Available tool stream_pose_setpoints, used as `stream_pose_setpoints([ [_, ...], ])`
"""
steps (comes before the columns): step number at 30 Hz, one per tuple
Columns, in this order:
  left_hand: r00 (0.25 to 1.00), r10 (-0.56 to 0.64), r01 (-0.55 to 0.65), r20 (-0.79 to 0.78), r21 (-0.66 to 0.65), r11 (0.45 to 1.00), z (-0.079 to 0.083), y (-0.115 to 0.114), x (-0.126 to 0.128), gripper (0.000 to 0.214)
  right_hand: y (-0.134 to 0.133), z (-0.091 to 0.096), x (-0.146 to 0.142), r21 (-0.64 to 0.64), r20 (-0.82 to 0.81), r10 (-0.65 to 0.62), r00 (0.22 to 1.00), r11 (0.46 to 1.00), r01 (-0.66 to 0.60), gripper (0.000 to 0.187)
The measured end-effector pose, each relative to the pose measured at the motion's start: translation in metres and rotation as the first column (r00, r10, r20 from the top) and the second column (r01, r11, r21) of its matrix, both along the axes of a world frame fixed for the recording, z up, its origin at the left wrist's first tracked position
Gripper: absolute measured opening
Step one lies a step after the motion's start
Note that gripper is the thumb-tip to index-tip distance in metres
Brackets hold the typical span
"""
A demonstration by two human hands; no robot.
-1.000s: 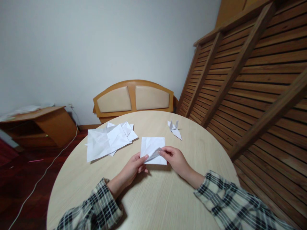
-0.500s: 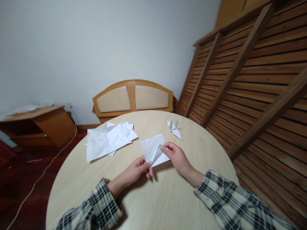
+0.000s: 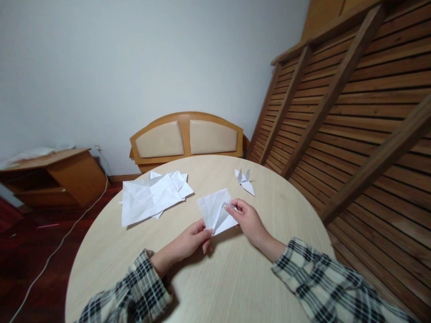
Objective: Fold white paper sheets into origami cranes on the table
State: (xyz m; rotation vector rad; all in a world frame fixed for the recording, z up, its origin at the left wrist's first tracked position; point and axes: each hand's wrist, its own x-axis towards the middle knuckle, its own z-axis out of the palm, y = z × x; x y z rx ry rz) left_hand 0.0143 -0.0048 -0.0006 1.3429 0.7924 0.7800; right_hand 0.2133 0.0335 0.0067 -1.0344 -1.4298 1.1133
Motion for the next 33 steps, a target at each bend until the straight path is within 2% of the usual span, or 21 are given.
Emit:
stream_pose_setpoints([
  [5,0.996,-0.066,0.067,-0.051,0.007,0.998,0.005,-0.001,0.001,0.033,0.002,0.0,0.001,0.033,0.014,-0.026,1.0,0.999,0.025,0.036],
  [14,0.993,-0.116,0.116,-0.009,-0.017,0.993,0.013,-0.004,0.002,0.028,0.001,-0.001,0.001,0.126,0.027,-0.055,0.998,0.991,0.051,0.035],
  [18,0.999,-0.021,0.022,-0.025,0.03,0.999,0.015,-0.003,0.002,0.036,0.0,-0.003,0.0,0.11,0.025,-0.023,0.999,0.994,0.021,0.039],
  [23,0.99,0.099,-0.093,-0.102,0.067,0.993,0.007,0.002,0.004,0.049,-0.003,-0.004,-0.001,0.104,0.051,0.018,0.999,0.994,-0.023,0.036],
  [29,0.977,0.204,-0.203,-0.067,0.028,0.979,-0.002,0.005,0.006,0.05,-0.01,0.0,-0.001,0.092,0.062,0.057,0.996,0.994,-0.062,0.036],
  [33,0.973,0.231,-0.231,-0.005,-0.027,0.973,-0.004,0.004,0.006,0.051,-0.012,0.0,-0.002,0.091,0.068,0.071,0.995,0.993,-0.077,0.035],
])
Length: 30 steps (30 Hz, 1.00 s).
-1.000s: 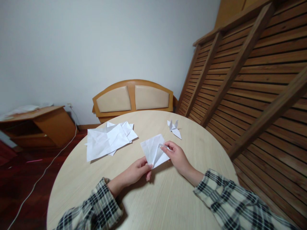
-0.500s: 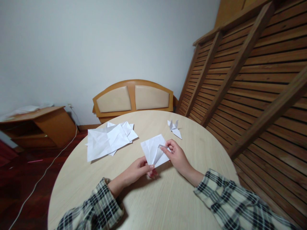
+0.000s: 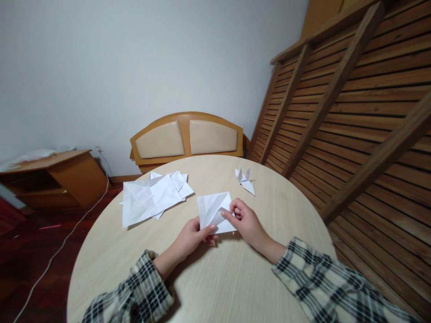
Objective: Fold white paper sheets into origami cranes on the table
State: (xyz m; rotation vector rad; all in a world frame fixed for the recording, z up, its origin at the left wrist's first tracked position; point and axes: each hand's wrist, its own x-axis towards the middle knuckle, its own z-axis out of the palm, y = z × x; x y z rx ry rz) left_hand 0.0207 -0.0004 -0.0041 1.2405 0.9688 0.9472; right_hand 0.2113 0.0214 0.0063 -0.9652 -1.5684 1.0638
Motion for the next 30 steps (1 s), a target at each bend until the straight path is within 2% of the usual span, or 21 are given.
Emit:
stream_pose_setpoints([
  [9,1.0,0.025,-0.025,0.005,0.004,1.0,0.003,-0.002,0.0,0.046,-0.003,0.002,-0.002,0.018,0.042,0.003,0.999,1.0,-0.004,0.033],
  [17,0.998,0.058,-0.057,-0.023,0.061,0.996,0.004,-0.002,-0.001,0.048,-0.005,-0.003,-0.005,-0.039,-0.023,0.066,0.998,0.997,-0.067,0.031],
  [19,0.998,0.059,-0.058,-0.019,0.071,0.996,0.005,-0.003,0.0,0.049,-0.006,-0.003,-0.007,-0.038,-0.048,0.083,0.995,0.996,-0.085,0.043],
  [22,0.998,0.057,-0.055,-0.016,0.087,0.995,0.008,-0.003,0.001,0.05,-0.006,-0.002,-0.007,-0.019,-0.067,0.081,0.994,0.996,-0.082,0.075],
  [24,0.998,0.057,-0.054,-0.021,0.098,0.994,0.009,-0.003,0.002,0.051,-0.006,-0.003,-0.007,-0.026,-0.06,0.058,0.996,0.998,-0.06,0.087],
  [28,0.997,0.066,-0.061,-0.041,0.11,0.992,0.01,-0.003,0.002,0.051,-0.001,-0.007,-0.007,-0.132,-0.152,0.084,0.985,0.986,-0.105,0.095],
  [30,0.996,0.07,-0.064,-0.052,0.114,0.991,0.01,-0.003,0.001,0.052,0.002,-0.008,-0.008,-0.203,-0.22,0.126,0.967,0.964,-0.172,0.081],
])
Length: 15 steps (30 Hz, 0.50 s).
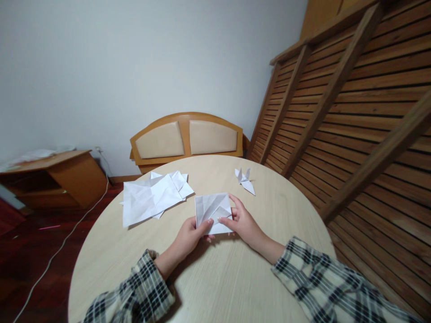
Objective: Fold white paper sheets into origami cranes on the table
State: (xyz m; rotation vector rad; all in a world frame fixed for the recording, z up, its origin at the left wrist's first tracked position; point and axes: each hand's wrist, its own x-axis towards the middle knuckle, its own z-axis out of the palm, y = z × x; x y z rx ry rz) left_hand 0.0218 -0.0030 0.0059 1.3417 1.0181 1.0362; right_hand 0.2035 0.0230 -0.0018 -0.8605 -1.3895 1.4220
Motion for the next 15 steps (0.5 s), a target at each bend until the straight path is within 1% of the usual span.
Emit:
stream_pose_setpoints([
  [2,1.0,0.001,-0.001,-0.005,0.002,1.0,-0.0002,0.0003,-0.0006,0.052,0.0009,0.0007,-0.0003,-0.045,-0.014,0.056,0.998,0.997,-0.057,0.057],
  [3,1.0,0.0,0.001,-0.009,0.004,1.0,-0.0003,0.0004,-0.001,0.052,0.0009,0.0015,-0.0003,-0.053,-0.007,0.074,0.997,0.996,-0.074,0.048],
  [4,1.0,-0.002,0.002,-0.014,0.007,1.0,-0.0003,0.0004,-0.0013,0.053,0.0007,0.0024,-0.0003,-0.054,0.002,0.082,0.997,0.995,-0.081,0.042],
  [9,0.998,0.008,-0.007,-0.055,0.032,0.999,-0.0013,0.0006,-0.0027,0.053,-0.0006,0.0055,0.0004,-0.04,0.04,0.052,0.998,0.998,-0.051,0.039],
  [15,0.998,0.01,-0.008,-0.067,0.028,1.0,-0.0041,0.0022,-0.0029,0.053,-0.0006,0.0051,0.0013,-0.018,0.08,0.049,0.996,0.999,-0.047,0.034],
])
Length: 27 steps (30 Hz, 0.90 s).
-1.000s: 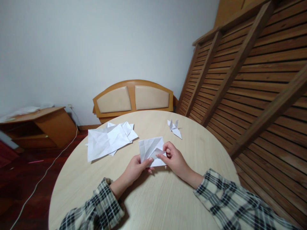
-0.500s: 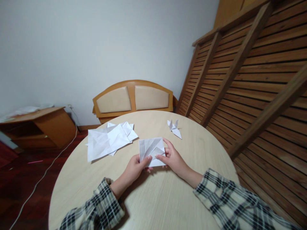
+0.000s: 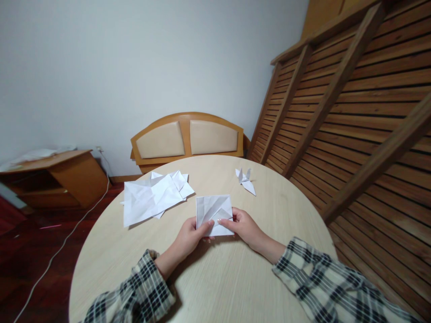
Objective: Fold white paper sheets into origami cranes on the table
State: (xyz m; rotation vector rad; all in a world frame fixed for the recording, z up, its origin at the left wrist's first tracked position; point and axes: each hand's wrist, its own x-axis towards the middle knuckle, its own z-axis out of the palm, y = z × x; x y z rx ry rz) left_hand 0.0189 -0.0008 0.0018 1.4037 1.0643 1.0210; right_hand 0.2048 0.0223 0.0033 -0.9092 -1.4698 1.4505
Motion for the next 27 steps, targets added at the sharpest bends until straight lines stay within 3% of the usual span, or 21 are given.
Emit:
stream_pose_setpoints([
  [15,0.998,0.023,-0.024,-0.059,-0.007,1.0,0.0017,0.0,0.002,0.052,-0.0012,-0.0017,-0.0011,0.048,0.058,0.013,0.998,0.999,-0.016,0.035],
  [27,0.998,-0.005,0.005,-0.07,-0.001,1.0,-0.0036,0.0007,-0.0006,0.052,0.0009,-0.004,-0.0036,-0.035,-0.013,-0.001,1.0,0.999,0.0,0.052],
])
